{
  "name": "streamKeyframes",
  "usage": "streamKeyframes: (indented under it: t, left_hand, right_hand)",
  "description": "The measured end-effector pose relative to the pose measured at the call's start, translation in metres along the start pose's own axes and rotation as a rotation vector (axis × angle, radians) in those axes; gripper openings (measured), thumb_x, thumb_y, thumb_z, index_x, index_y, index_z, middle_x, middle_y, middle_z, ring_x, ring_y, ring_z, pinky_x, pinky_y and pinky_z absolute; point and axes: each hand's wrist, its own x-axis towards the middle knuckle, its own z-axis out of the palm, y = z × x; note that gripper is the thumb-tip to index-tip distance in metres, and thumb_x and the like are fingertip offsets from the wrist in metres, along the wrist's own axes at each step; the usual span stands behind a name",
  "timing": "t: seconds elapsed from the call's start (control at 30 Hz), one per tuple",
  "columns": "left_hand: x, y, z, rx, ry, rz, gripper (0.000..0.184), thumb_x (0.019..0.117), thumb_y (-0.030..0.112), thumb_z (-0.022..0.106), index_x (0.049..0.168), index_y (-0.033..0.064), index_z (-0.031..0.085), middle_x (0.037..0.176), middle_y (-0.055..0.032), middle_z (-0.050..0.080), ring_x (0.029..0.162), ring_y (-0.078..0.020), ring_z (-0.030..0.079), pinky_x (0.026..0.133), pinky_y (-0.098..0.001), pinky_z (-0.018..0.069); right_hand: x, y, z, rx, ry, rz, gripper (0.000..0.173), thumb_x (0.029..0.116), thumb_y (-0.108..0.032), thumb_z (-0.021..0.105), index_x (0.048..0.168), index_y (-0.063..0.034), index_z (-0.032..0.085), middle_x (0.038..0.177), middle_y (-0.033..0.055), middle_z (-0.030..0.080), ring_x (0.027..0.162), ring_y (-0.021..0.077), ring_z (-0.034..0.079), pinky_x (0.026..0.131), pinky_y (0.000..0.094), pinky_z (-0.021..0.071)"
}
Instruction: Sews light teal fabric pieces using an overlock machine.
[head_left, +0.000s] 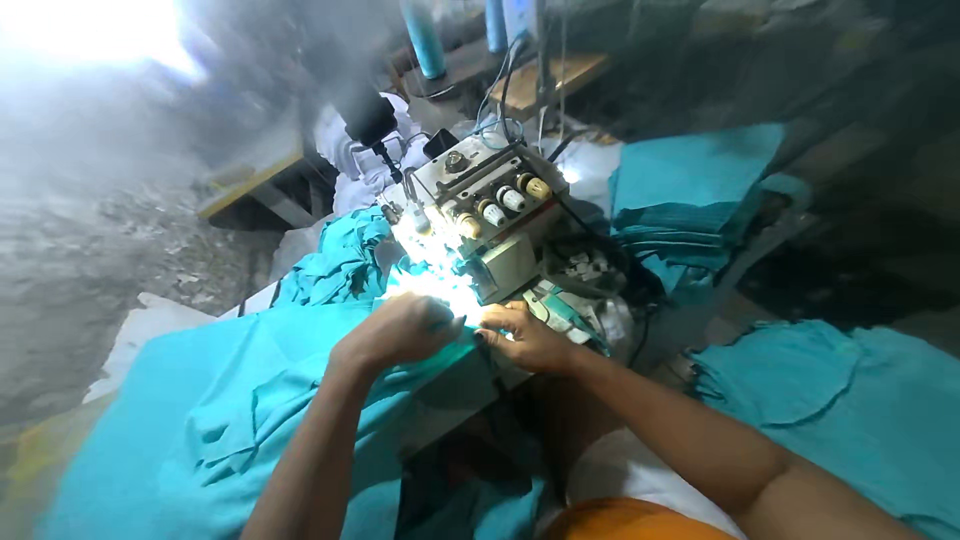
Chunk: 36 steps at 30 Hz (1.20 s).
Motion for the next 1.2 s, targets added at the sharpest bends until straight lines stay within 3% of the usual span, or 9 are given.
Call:
streamKeyframes:
  t: [0.13, 0.2, 0.3, 0.4, 0.5, 0.63, 0.77, 0.87, 1.2]
  left_hand:
    - [0.009, -0.001, -0.004, 0.122, -0.036, -0.086, 0.049, 0.1034, 0.021, 0.052, 0.061, -0.0031, 0.058, 0.061, -0.0131, 0.055, 0.063, -0.027, 0.057, 0.062, -0.0461, 0.044]
    - [0.001, -0.021, -0.015, 0.312, 0.004, -0.147, 0.043, 0.1031, 0.016, 0.051, 0.068, -0.0053, 0.065, 0.065, -0.0179, 0.062, 0.071, -0.0357, 0.064, 0.083, -0.0585, 0.0451]
    - [-0.017, -0.046, -0.047, 0.475, 0.008, -0.489, 0.05, 0.1099, 0.02, 0.042, 0.08, -0.0076, 0.07, 0.078, -0.0245, 0.069, 0.088, -0.0452, 0.068, 0.112, -0.0695, 0.0251]
    - [-0.048, -0.041, -0.074, 0.329, 0.205, -0.352, 0.05, 0.1035, 0.028, 0.052, 0.064, -0.0014, 0.061, 0.061, -0.0153, 0.057, 0.068, -0.0358, 0.06, 0.094, -0.0671, 0.0346]
    - [-0.064, -0.02, -0.082, 0.221, 0.252, -0.122, 0.016, 0.0796, 0.027, 0.072, 0.082, 0.0119, 0.076, 0.068, 0.0017, 0.067, 0.069, -0.0134, 0.063, 0.09, -0.058, 0.0399]
    - [-0.077, -0.029, -0.078, 0.218, 0.318, 0.026, 0.011, 0.0799, 0.019, 0.071, 0.074, 0.0093, 0.075, 0.068, 0.0027, 0.067, 0.067, -0.0076, 0.061, 0.085, -0.0492, 0.0429]
    - [-0.077, -0.014, -0.071, -0.154, 0.306, 0.19, 0.03, 0.0915, 0.041, 0.063, 0.071, 0.0204, 0.067, 0.076, 0.0179, 0.059, 0.086, 0.0089, 0.055, 0.084, -0.0139, 0.0431]
    - [-0.066, -0.004, -0.059, -0.319, 0.312, 0.227, 0.033, 0.0955, 0.041, 0.061, 0.07, 0.0199, 0.065, 0.077, 0.0176, 0.06, 0.091, 0.0087, 0.057, 0.09, -0.0137, 0.0443]
    - [-0.017, -0.018, -0.017, -0.136, 0.266, 0.165, 0.027, 0.0814, 0.021, 0.062, 0.062, 0.0032, 0.063, 0.06, 0.0062, 0.054, 0.062, 0.0054, 0.049, 0.061, -0.0155, 0.0386]
  right_hand:
    - [0.008, -0.01, -0.003, -0.091, -0.012, 0.036, 0.03, 0.103, -0.012, 0.051, 0.1, 0.0097, 0.072, 0.096, 0.0208, 0.071, 0.095, 0.0274, 0.066, 0.097, 0.0558, 0.035]
    - [0.016, -0.014, -0.008, -0.112, -0.079, 0.08, 0.032, 0.1043, -0.013, 0.049, 0.098, 0.0105, 0.07, 0.09, 0.0207, 0.068, 0.087, 0.0281, 0.064, 0.094, 0.0544, 0.0365]
    - [0.03, -0.027, -0.02, -0.147, -0.224, 0.183, 0.033, 0.107, -0.015, 0.048, 0.106, 0.0099, 0.069, 0.099, 0.0227, 0.069, 0.094, 0.0307, 0.064, 0.098, 0.0528, 0.0372]
    - [0.038, -0.035, -0.024, -0.137, -0.238, 0.221, 0.027, 0.1047, -0.013, 0.055, 0.109, 0.0099, 0.068, 0.103, 0.0234, 0.068, 0.093, 0.0283, 0.063, 0.089, 0.044, 0.0481]
    - [0.042, -0.031, -0.021, -0.071, -0.158, 0.134, 0.02, 0.0989, -0.002, 0.057, 0.106, 0.0121, 0.069, 0.101, 0.0202, 0.063, 0.079, 0.017, 0.053, 0.073, 0.029, 0.0466]
    - [0.046, -0.034, -0.021, -0.029, -0.158, 0.144, 0.024, 0.1008, -0.002, 0.056, 0.118, 0.0096, 0.067, 0.111, 0.0233, 0.068, 0.093, 0.0218, 0.062, 0.086, 0.0331, 0.0497]
    - [0.047, -0.04, -0.017, -0.038, -0.138, 0.079, 0.024, 0.102, -0.005, 0.055, 0.116, 0.0081, 0.069, 0.103, 0.0205, 0.069, 0.081, 0.0176, 0.059, 0.077, 0.0318, 0.0497]
    - [0.042, -0.037, -0.016, -0.021, -0.146, 0.043, 0.024, 0.103, -0.008, 0.053, 0.105, 0.0105, 0.068, 0.092, 0.0173, 0.065, 0.076, 0.0145, 0.053, 0.074, 0.0295, 0.0459]
    - [-0.005, 0.002, -0.015, 0.098, -0.102, 0.025, 0.024, 0.1, -0.008, 0.056, 0.101, 0.0118, 0.069, 0.101, 0.0196, 0.069, 0.093, 0.012, 0.062, 0.085, 0.0232, 0.0485]
